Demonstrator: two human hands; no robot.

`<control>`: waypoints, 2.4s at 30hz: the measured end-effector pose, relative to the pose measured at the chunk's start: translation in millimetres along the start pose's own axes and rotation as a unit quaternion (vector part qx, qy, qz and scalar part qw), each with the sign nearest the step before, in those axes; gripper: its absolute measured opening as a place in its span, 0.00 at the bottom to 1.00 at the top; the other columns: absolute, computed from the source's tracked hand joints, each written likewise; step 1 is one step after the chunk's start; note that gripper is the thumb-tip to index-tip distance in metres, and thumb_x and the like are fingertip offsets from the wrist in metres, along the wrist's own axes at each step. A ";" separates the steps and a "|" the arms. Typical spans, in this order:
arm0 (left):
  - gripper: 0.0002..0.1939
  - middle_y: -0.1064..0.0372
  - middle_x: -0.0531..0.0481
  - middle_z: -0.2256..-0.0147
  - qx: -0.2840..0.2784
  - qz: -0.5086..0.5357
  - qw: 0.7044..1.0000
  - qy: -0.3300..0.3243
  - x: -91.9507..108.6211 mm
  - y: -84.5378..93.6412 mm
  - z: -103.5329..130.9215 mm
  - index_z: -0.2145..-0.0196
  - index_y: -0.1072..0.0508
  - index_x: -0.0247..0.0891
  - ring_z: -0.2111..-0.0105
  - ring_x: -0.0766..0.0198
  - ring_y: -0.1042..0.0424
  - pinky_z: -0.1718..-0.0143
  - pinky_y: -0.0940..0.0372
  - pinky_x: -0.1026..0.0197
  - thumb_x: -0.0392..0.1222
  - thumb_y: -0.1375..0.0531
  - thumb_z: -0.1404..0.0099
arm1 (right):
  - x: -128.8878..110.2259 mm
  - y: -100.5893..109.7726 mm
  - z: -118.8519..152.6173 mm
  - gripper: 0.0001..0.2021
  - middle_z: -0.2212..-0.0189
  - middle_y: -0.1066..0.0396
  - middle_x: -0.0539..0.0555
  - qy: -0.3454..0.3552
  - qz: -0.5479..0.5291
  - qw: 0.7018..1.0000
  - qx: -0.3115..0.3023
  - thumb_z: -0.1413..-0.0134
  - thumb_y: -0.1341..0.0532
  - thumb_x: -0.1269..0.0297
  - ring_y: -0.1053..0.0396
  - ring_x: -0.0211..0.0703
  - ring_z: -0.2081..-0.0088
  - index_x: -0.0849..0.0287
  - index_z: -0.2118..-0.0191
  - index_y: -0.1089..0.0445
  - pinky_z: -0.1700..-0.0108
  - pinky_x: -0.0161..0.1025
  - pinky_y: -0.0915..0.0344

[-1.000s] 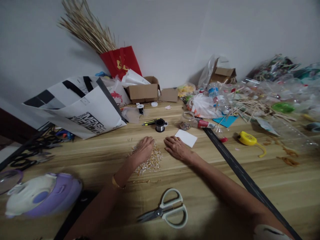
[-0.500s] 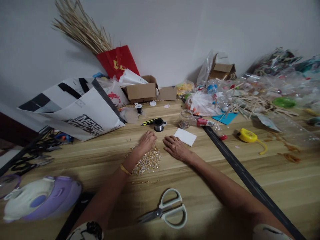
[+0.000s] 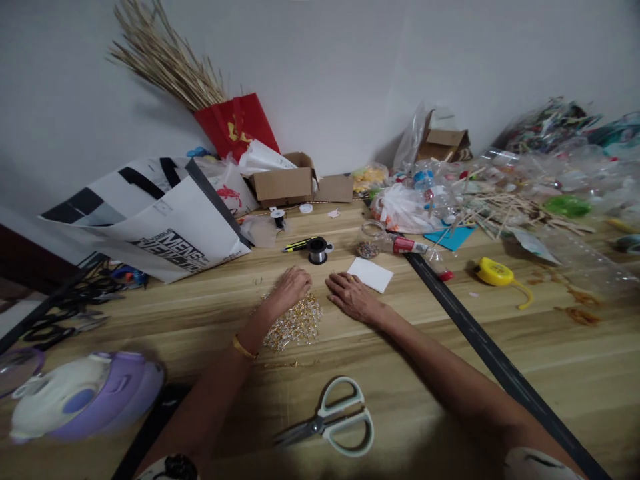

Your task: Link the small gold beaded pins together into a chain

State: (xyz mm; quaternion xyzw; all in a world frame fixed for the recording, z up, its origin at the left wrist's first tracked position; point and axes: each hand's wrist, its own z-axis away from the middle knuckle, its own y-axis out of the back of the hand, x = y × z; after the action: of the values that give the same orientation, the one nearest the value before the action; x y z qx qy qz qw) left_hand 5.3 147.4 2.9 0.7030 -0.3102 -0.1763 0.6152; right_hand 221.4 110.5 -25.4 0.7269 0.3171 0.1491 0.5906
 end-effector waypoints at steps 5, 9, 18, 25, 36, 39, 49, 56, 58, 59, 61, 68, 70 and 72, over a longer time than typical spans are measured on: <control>0.08 0.31 0.47 0.69 0.021 0.020 1.000 -0.001 15.7 8.3 17.3 0.71 0.29 0.35 0.63 0.59 0.37 0.58 0.42 0.57 0.35 0.46 0.37 | -4.3 5.9 -0.8 0.16 0.49 0.39 0.61 0.012 -0.010 1.000 -0.006 0.37 0.49 0.60 0.46 0.50 0.46 0.59 0.48 0.37 0.46 0.49 0.46; 0.08 0.32 0.47 0.70 0.025 0.031 0.999 0.012 26.7 8.5 27.4 0.72 0.29 0.35 0.64 0.59 0.37 0.59 0.41 0.58 0.34 0.46 0.37 | -8.2 17.3 -2.7 0.13 0.50 0.38 0.61 0.047 -0.063 0.997 0.005 0.39 0.47 0.63 0.44 0.49 0.47 0.59 0.52 0.33 0.47 0.48 0.45; 0.09 0.32 0.46 0.70 0.057 0.060 0.996 0.030 44.2 15.7 31.5 0.71 0.29 0.36 0.63 0.59 0.37 0.59 0.40 0.57 0.35 0.47 0.36 | -28.8 31.4 -7.5 0.11 0.66 0.29 0.53 0.006 -0.253 0.967 -0.020 0.45 0.44 0.71 0.33 0.38 0.68 0.60 0.56 0.32 0.65 0.33 0.38; 0.08 0.31 0.47 0.70 0.068 0.099 0.992 0.039 58.0 23.0 40.8 0.71 0.29 0.36 0.63 0.59 0.36 0.58 0.40 0.56 0.36 0.46 0.36 | -40.7 36.9 -3.5 0.06 0.72 0.29 0.51 -0.019 -0.252 0.967 0.015 0.43 0.45 0.70 0.35 0.36 0.73 0.61 0.64 0.30 0.69 0.31 0.41; 0.08 0.32 0.49 0.71 0.072 0.141 0.986 0.055 68.7 15.2 70.7 0.73 0.31 0.37 0.66 0.61 0.35 0.61 0.41 0.59 0.34 0.46 0.37 | -67.5 29.1 19.1 0.05 0.71 0.31 0.53 0.017 -0.122 0.992 0.009 0.40 0.47 0.72 0.36 0.36 0.73 0.61 0.65 0.34 0.71 0.32 0.45; 0.09 0.32 0.49 0.71 0.072 0.148 0.985 0.057 72.2 13.8 79.3 0.74 0.32 0.36 0.65 0.61 0.35 0.61 0.41 0.59 0.34 0.46 0.37 | -74.7 30.0 24.0 0.04 0.70 0.32 0.53 0.042 -0.074 0.996 0.004 0.40 0.46 0.72 0.36 0.36 0.73 0.61 0.64 0.35 0.71 0.32 0.46; 0.09 0.33 0.51 0.72 0.074 0.200 0.975 0.060 91.2 13.6 105.7 0.75 0.33 0.37 0.68 0.64 0.35 0.63 0.40 0.61 0.33 0.47 0.37 | -90.9 32.0 49.5 0.05 0.69 0.35 0.53 0.083 -0.088 0.993 -0.006 0.39 0.48 0.72 0.36 0.38 0.70 0.60 0.64 0.36 0.70 0.33 0.44; 0.09 0.32 0.51 0.73 0.058 0.238 0.965 0.093 104.9 14.5 119.7 0.74 0.32 0.36 0.69 0.64 0.34 0.64 0.41 0.61 0.34 0.47 0.37 | -97.7 24.6 67.2 0.07 0.69 0.35 0.54 0.083 -0.173 0.981 -0.003 0.37 0.50 0.69 0.35 0.39 0.69 0.60 0.63 0.36 0.69 0.34 0.39; 0.09 0.32 0.51 0.73 0.054 0.244 0.964 0.091 105.8 14.9 121.2 0.74 0.31 0.37 0.69 0.64 0.34 0.64 0.40 0.61 0.35 0.47 0.37 | -98.0 21.7 68.8 0.07 0.69 0.35 0.55 0.074 -0.211 0.975 -0.002 0.36 0.51 0.68 0.35 0.39 0.68 0.60 0.62 0.36 0.67 0.34 0.37; 0.09 0.32 0.51 0.72 0.052 0.248 0.963 0.092 106.0 14.7 121.4 0.74 0.31 0.37 0.69 0.63 0.34 0.63 0.40 0.61 0.35 0.47 0.37 | -98.0 20.5 69.1 0.08 0.69 0.34 0.55 0.069 -0.228 0.971 -0.002 0.36 0.51 0.68 0.35 0.39 0.68 0.60 0.62 0.36 0.66 0.34 0.37; 0.08 0.31 0.51 0.72 0.056 0.260 0.959 0.099 105.9 13.0 121.0 0.74 0.31 0.37 0.68 0.63 0.34 0.63 0.40 0.61 0.35 0.46 0.37 | -97.9 18.6 69.2 0.08 0.69 0.34 0.55 0.059 -0.257 0.965 0.004 0.36 0.50 0.69 0.34 0.39 0.68 0.60 0.61 0.35 0.66 0.35 0.36; 0.06 0.30 0.52 0.73 0.081 0.311 0.938 0.131 99.4 3.2 120.2 0.75 0.30 0.37 0.69 0.64 0.32 0.64 0.39 0.62 0.32 0.42 0.41 | -93.9 12.1 72.7 0.06 0.70 0.34 0.54 0.035 -0.305 0.951 0.047 0.38 0.48 0.70 0.36 0.39 0.69 0.60 0.65 0.35 0.67 0.35 0.38; 0.05 0.29 0.51 0.73 0.083 0.321 0.934 0.134 93.3 3.2 121.1 0.74 0.30 0.37 0.69 0.65 0.32 0.64 0.39 0.63 0.32 0.42 0.41 | -91.3 8.4 74.1 0.06 0.71 0.34 0.54 0.019 -0.323 0.945 0.056 0.39 0.48 0.70 0.36 0.39 0.69 0.60 0.66 0.35 0.67 0.35 0.38; 0.04 0.29 0.51 0.72 0.094 0.333 0.927 0.147 86.0 4.5 121.9 0.73 0.29 0.36 0.69 0.65 0.31 0.65 0.38 0.64 0.34 0.43 0.40 | -88.9 4.1 74.8 0.06 0.72 0.35 0.53 -0.010 -0.339 0.938 0.069 0.39 0.47 0.69 0.37 0.39 0.70 0.60 0.67 0.35 0.68 0.35 0.39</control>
State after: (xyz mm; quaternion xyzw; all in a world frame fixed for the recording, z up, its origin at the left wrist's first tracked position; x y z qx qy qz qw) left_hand -8.2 -1.1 -3.2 0.6318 -0.4479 0.1737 0.6083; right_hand 199.7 -3.7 -26.7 0.6167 0.5481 -0.0898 0.5579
